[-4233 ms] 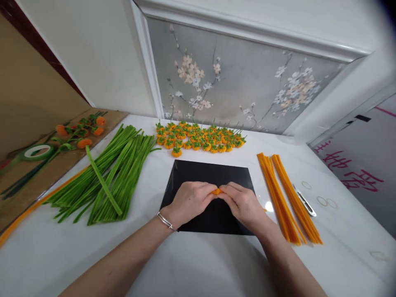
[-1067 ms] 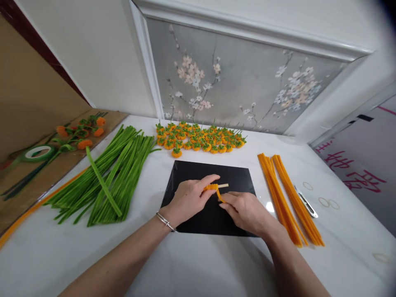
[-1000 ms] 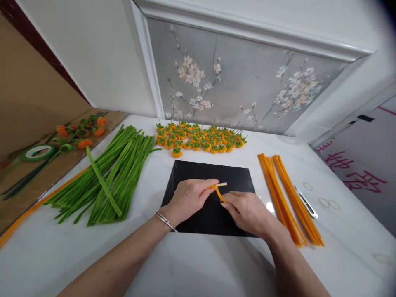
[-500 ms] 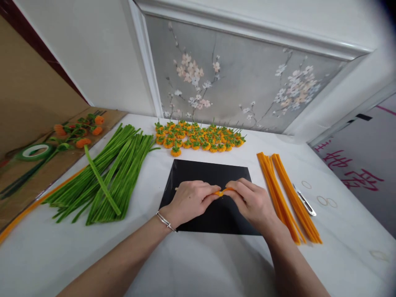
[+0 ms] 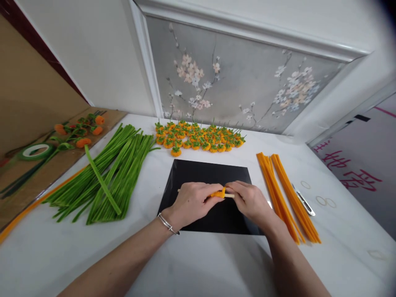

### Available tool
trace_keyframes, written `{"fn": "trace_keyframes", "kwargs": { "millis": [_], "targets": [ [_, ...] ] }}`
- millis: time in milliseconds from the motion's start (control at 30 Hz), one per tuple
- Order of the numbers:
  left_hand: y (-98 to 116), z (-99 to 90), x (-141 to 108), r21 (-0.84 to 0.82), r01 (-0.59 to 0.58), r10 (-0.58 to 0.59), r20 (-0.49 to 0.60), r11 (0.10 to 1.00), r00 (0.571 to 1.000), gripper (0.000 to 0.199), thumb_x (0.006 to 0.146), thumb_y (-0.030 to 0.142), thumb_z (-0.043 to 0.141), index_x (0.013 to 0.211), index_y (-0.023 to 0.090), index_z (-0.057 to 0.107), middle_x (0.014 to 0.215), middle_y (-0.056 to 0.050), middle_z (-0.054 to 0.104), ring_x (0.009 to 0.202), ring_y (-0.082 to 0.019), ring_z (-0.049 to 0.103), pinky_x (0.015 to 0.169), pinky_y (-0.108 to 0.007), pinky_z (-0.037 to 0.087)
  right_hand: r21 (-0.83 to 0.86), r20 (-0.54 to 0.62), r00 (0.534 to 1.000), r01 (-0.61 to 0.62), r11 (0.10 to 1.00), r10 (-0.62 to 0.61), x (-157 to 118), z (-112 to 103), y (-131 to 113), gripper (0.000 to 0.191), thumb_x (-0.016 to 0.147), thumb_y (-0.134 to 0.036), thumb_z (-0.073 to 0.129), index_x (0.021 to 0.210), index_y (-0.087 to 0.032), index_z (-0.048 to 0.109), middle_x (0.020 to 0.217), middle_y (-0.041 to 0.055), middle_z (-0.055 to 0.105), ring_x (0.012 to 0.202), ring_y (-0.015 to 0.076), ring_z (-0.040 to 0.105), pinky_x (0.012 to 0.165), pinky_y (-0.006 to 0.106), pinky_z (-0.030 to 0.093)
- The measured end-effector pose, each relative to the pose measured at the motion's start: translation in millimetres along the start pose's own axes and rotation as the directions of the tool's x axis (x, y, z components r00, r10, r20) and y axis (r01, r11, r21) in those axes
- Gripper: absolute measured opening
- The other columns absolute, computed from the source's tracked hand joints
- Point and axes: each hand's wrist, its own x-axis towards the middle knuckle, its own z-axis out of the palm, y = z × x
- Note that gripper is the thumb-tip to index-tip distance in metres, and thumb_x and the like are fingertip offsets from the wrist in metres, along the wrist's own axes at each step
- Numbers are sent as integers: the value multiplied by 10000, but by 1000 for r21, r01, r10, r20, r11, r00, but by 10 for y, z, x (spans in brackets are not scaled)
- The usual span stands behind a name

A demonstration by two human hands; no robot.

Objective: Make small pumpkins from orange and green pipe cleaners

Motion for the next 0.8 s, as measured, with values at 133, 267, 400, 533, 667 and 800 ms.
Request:
{"fn": "trace_keyframes", "kwargs": {
  "millis": [133, 267, 400, 533, 667, 800],
  "targets": [
    [-31, 11, 2, -70, 23, -25, -32, 997, 999, 240, 903, 214, 548, 1128, 235, 630, 989, 1, 729, 802, -129, 683, 725, -218, 510, -41, 137, 991, 19, 999, -13, -4, 8, -68, 209, 941, -198, 425, 945, -220, 633, 846, 19, 667, 750, 160, 637, 652, 252, 457],
    [-68, 9, 17, -90, 75, -76, -2, 993, 997, 218, 918, 203, 533, 1097, 225, 656, 931, -1, 718, 804, -127, 670, 745, -218, 514, -118, 198, 980, 30, 993, -6, -16, -19, -160, 142, 921, -224, 488, 830, -217, 597, 753, -3, 642, 655, 149, 601, 580, 246, 405],
    [-106, -3, 25, -20, 117, -116, 17, 993, 993, 228, 929, 242, 523, 1120, 217, 645, 890, -7, 699, 775, -130, 660, 714, -221, 511, -145, 195, 980, 60, 988, -31, -32, -51, -207, 224, 939, -216, 444, 735, -205, 535, 681, -11, 599, 591, 137, 553, 545, 249, 353],
    [-124, -6, 19, 47, 93, -95, 45, 995, 994, 217, 932, 261, 517, 1109, 225, 639, 899, -5, 703, 785, -141, 664, 710, -234, 505, -130, 150, 985, 100, 986, -80, -43, -57, -213, 274, 964, -241, 398, 731, -195, 534, 659, -2, 574, 559, 134, 523, 541, 252, 346],
    [-125, 3, 14, 61, 59, -61, 40, 996, 997, 186, 920, 242, 534, 1064, 221, 651, 944, 3, 716, 844, -155, 669, 749, -254, 506, -88, 45, 990, 137, 987, -133, -40, -43, -189, 240, 975, -249, 391, 856, -181, 588, 728, 21, 618, 625, 143, 570, 581, 247, 386],
    [-95, 3, 19, 49, -8, 7, 27, 999, 1000, 172, 913, 249, 545, 1030, 199, 661, 952, -1, 728, 842, -163, 675, 745, -266, 509, -52, -85, 986, 140, 989, -145, -30, -49, -166, 192, 964, -269, 435, 897, -189, 596, 777, 22, 647, 656, 140, 596, 597, 238, 415]
  ]
}}
